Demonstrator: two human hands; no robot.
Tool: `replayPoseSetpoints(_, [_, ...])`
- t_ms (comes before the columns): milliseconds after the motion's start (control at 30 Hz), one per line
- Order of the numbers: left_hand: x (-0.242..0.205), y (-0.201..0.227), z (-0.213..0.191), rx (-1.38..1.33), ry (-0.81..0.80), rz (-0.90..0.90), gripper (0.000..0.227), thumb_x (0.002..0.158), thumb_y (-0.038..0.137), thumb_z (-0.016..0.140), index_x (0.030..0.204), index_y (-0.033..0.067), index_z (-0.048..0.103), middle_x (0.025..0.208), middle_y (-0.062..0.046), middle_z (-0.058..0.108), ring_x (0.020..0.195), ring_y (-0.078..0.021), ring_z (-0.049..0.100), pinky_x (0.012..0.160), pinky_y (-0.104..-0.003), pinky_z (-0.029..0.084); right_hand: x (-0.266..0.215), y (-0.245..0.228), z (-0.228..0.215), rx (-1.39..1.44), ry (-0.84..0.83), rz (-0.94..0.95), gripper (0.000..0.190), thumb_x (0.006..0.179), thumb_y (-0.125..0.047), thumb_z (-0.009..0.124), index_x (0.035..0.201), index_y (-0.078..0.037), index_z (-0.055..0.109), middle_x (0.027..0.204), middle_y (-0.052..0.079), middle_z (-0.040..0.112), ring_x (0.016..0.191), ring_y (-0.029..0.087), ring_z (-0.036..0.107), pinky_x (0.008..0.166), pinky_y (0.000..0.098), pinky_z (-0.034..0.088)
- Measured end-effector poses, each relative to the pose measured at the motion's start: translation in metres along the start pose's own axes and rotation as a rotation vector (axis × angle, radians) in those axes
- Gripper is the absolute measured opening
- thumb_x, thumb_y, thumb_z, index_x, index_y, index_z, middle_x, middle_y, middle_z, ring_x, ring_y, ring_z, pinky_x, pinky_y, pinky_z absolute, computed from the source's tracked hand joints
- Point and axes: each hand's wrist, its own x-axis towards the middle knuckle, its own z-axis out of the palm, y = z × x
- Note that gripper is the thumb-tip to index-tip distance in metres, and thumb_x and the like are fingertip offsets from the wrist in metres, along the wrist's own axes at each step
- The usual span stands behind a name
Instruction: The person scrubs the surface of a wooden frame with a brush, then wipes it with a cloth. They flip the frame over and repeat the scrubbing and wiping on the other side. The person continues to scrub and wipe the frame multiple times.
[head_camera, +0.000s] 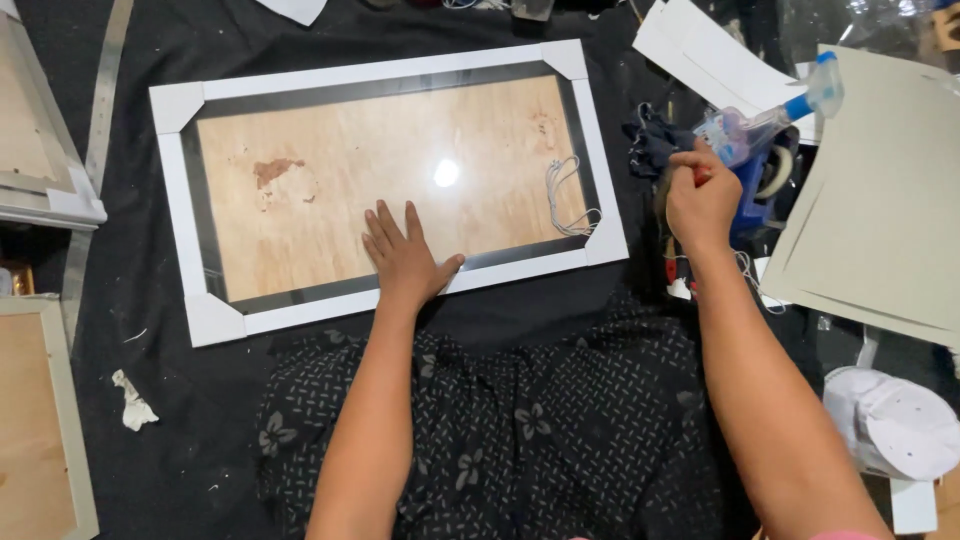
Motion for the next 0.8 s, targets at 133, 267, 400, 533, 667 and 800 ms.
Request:
replayPoseSetpoints(133, [0.002, 0.008, -0.003, 0.02, -0.056, 0.013, 0.121, 0.081, 0.059, 0.079, 0.167, 0.0074, 0.012, 0.169, -0.029, -0.009, 0.155, -0.0476, -0.015, 0.124, -0.062, -0.005, -0.005, 0.009, 0.036, -0.221, -0.102, 0.042, 0.029, 0.093, -0.016, 0.057, 0.104, -0.032, 0.08, 0.093, -0.001, 0.077, 0.091, 0.027, 0.073, 0.085, 0.0375, 0.055])
replayPoseSetpoints(267, [0.005, 0.013, -0.014, 0.013, -0.078, 0.011, 0.124, 0.079, 0.064, 0.077, 0.168, 0.0103, 0.01, 0.17, -0.027, -0.009, 0.155, -0.0466, -0.014, 0.125, -0.06, -0.003, -0.01, -0.013, 0.063, -0.48, -0.359, 0.118, 0.039, 0.094, -0.035, 0.062, 0.13, -0.022, 0.067, 0.105, 0.01, 0.078, 0.102, 0.039, 0.073, 0.092, 0.0466, 0.045])
replayPoseSetpoints(400, [0.008, 0.009, -0.018, 0.035, -0.086, 0.023, 0.122, 0.081, 0.066, 0.074, 0.168, 0.0114, 0.01, 0.17, -0.026, -0.008, 0.156, -0.0457, -0.012, 0.126, -0.058, -0.002, -0.009, -0.031, 0.063, -0.558, -0.528, 0.353, 0.061, 0.096, -0.042, 0.044, 0.148, -0.012, 0.045, 0.123, 0.025, 0.07, 0.119, 0.044, 0.064, 0.101, 0.0515, 0.037])
replayPoseSetpoints(533, [0.01, 0.007, -0.014, 0.005, -0.092, 0.018, 0.12, 0.081, 0.07, 0.071, 0.168, 0.0133, 0.011, 0.17, -0.024, -0.007, 0.156, -0.0437, -0.014, 0.126, -0.057, -0.006, 0.008, -0.023, 0.046, -0.619, -0.525, 0.521, 0.069, 0.102, -0.056, 0.036, 0.147, -0.004, 0.047, 0.133, 0.034, 0.06, 0.122, 0.052, 0.058, 0.103, 0.0585, 0.027])
replayPoseSetpoints(667, [0.011, 0.006, -0.017, -0.017, -0.099, -0.001, 0.12, 0.081, 0.069, 0.071, 0.168, 0.0141, 0.011, 0.17, -0.023, -0.008, 0.156, -0.0422, -0.015, 0.126, -0.057, -0.008, 0.015, -0.019, 0.034, -0.701, -0.47, 0.657, 0.067, 0.105, -0.051, 0.038, 0.142, 0.001, 0.058, 0.144, 0.036, 0.051, 0.132, 0.051, 0.048, 0.108, 0.0595, 0.017])
replayPoseSetpoints(800, [0.011, 0.008, -0.02, -0.028, -0.102, 0.003, 0.117, 0.083, 0.068, 0.071, 0.168, 0.0137, 0.011, 0.17, -0.023, -0.009, 0.156, -0.0428, -0.015, 0.125, -0.059, -0.006, 0.017, -0.061, 0.024, -0.676, -0.468, 0.671, 0.066, 0.1, -0.045, 0.053, 0.137, 0.009, 0.062, 0.157, 0.034, 0.033, 0.145, 0.047, 0.028, 0.111, 0.0626, 0.01])
